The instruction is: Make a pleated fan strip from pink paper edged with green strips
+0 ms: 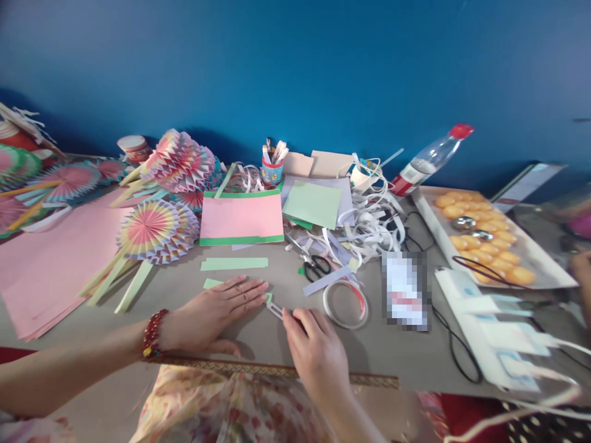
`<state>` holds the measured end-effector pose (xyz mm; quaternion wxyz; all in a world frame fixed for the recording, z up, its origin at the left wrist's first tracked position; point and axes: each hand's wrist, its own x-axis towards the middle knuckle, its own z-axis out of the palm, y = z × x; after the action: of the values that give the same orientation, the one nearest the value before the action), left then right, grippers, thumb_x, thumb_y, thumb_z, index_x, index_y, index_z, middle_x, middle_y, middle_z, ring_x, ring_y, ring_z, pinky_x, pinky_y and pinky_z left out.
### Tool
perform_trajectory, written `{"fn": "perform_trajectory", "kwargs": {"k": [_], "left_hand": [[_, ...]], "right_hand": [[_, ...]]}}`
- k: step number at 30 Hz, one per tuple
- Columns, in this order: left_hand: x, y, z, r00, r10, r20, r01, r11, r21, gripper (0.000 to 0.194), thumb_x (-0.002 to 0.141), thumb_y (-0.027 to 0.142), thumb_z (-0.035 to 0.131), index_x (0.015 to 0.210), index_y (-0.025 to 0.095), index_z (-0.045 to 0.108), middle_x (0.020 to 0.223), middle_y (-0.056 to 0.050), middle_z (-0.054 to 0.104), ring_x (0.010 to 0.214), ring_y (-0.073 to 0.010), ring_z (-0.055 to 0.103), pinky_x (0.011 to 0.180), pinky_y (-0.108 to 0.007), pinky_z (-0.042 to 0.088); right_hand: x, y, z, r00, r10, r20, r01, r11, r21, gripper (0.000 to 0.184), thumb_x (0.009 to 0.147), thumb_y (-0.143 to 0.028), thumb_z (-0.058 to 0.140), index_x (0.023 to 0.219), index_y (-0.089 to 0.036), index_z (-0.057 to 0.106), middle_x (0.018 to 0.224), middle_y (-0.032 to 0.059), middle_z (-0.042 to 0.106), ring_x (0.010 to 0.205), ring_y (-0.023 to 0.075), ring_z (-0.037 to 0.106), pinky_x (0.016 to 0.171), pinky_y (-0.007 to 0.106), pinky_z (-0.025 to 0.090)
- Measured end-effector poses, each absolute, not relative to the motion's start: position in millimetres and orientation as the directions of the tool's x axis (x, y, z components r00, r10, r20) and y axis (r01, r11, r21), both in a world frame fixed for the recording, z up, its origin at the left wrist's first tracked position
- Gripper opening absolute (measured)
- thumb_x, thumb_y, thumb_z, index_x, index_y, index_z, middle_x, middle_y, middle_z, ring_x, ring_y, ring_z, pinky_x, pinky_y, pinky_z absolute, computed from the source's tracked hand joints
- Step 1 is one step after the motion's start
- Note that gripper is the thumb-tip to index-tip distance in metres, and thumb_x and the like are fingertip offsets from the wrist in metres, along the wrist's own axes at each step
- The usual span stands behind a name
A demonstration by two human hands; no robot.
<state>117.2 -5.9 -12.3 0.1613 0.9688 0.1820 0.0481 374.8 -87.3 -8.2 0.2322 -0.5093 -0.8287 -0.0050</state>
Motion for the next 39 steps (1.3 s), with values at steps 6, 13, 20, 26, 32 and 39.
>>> {"fn": "perform_trajectory", "kwargs": {"k": [6,13,20,26,32,39], "left_hand": [[118.0,-5.0,-8.7,0.928,0.372,0.028,0.339,-0.872,0.353,0.093,0.09,0.068,0.046,0.157,0.015,0.009,0.162,-0.014,0.018,0.15,-0.0271,0.018,0.123,-0.045,0.01],[100.2,2.0,4.2,0.916,0.402,0.016,0.379,-0.876,0.299,0.083,0.096,0.062,0.042,0.158,0.017,0.008,0.162,-0.012,0.017,0.151,-0.0263,0.014,0.123,-0.044,0.009],[92.6,-0.3,-9.7,0.915,0.402,-0.037,0.397,-0.88,0.26,0.088,0.092,0.067,0.043,0.157,0.017,0.011,0.162,-0.011,0.016,0.15,-0.025,0.017,0.123,-0.041,0.003],[92.5,0.4,-9.5,0.919,0.392,-0.046,0.389,-0.88,0.272,0.092,0.091,0.07,0.043,0.157,0.015,0.01,0.162,-0.013,0.015,0.15,-0.026,0.016,0.123,-0.042,0.003],[93.7,0.9,-7.7,0.92,0.391,-0.035,0.383,-0.875,0.298,0.093,0.091,0.069,0.044,0.157,0.015,0.009,0.162,-0.013,0.016,0.15,-0.0268,0.015,0.123,-0.043,0.004],[80.8,3.9,-0.6,0.906,0.421,-0.046,0.416,-0.865,0.28,0.091,0.092,0.07,0.041,0.158,0.018,0.006,0.163,-0.011,0.015,0.15,-0.0266,0.016,0.123,-0.043,0.004]], "right_hand": [[366.6,-88.4,-11.2,-0.351,0.857,0.378,0.857,0.456,-0.239,0.026,0.095,-0.011,0.049,0.11,-0.017,0.07,0.087,0.0073,0.065,0.077,0.0164,0.061,0.073,0.028,0.05],[364.3,-89.2,-10.3,-0.333,0.87,0.363,0.87,0.432,-0.238,0.028,0.097,-0.012,0.044,0.107,-0.019,0.069,0.087,0.0073,0.065,0.077,0.0171,0.059,0.071,0.028,0.048],[360.0,-87.1,-11.3,-0.362,0.856,0.37,0.866,0.456,-0.207,0.028,0.098,-0.012,0.045,0.11,-0.017,0.069,0.086,0.0075,0.064,0.077,0.0169,0.059,0.073,0.029,0.049],[350.3,-84.6,-14.2,-0.36,0.861,0.359,0.869,0.449,-0.205,0.028,0.097,-0.011,0.046,0.111,-0.017,0.07,0.087,0.0077,0.064,0.077,0.0169,0.059,0.073,0.029,0.049],[337.6,-82.6,-14.1,-0.341,0.874,0.345,0.876,0.429,-0.221,0.026,0.097,-0.011,0.048,0.11,-0.017,0.069,0.085,0.0067,0.064,0.078,0.0168,0.059,0.073,0.029,0.047],[332.1,-78.8,-15.3,-0.342,0.876,0.341,0.873,0.43,-0.23,0.024,0.096,-0.01,0.05,0.11,-0.016,0.068,0.086,0.0061,0.063,0.078,0.0173,0.057,0.073,0.029,0.045]]}}
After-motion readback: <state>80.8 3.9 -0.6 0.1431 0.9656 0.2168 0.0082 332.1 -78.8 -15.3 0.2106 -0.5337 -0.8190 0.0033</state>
